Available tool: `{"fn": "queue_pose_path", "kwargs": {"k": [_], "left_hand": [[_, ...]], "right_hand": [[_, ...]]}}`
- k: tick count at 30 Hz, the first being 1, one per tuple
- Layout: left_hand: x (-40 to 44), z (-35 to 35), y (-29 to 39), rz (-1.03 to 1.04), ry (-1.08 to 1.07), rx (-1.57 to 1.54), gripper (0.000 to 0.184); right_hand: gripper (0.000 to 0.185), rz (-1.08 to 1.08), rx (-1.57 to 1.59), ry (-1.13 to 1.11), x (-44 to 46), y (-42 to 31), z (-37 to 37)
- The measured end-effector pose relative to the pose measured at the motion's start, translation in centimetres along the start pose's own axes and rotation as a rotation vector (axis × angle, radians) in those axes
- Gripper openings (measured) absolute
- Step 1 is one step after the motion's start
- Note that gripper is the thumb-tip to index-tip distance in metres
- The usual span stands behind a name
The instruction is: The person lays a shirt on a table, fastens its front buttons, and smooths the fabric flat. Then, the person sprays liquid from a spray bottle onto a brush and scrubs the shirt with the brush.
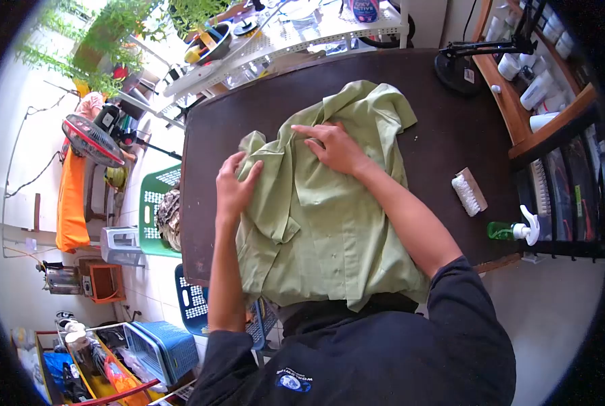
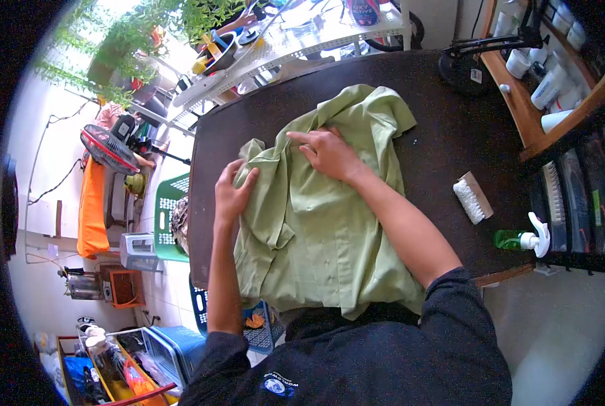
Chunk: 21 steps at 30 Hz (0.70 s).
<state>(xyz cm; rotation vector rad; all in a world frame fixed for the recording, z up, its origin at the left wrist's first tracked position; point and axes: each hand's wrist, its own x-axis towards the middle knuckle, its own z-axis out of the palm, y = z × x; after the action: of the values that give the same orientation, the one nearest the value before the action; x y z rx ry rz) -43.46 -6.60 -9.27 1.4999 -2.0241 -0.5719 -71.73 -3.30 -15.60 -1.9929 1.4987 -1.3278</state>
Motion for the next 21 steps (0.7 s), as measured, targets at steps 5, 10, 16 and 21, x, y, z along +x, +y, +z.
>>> {"fn": "queue_pose_path", "kwargs": {"k": [5, 10, 16, 21], "left_hand": [[7.3, -0.8, 1.1, -0.034, -0.101, 0.133, 0.037], [11.0, 0.4, -1.1, -0.097, 0.014, 0.077, 0.039], [8.3, 1.8, -0.2, 0.175, 0.338, 0.034, 0.032], [2.4, -0.3, 3.3, 0.752, -0.208, 0.152, 0.021]], "right_hand": [[0.031, -0.083, -0.014, 0.115, -0.1, 1.5, 0.8], [0.028, 0.027, 0.066, 0.104, 0.0, 0.6, 0.8], [0.021, 0.143, 0.201, 0.120, 0.3, -0.3, -0.6], [0.017, 0.136, 0.256, 0.069, 0.0, -0.6, -0.9]]}}
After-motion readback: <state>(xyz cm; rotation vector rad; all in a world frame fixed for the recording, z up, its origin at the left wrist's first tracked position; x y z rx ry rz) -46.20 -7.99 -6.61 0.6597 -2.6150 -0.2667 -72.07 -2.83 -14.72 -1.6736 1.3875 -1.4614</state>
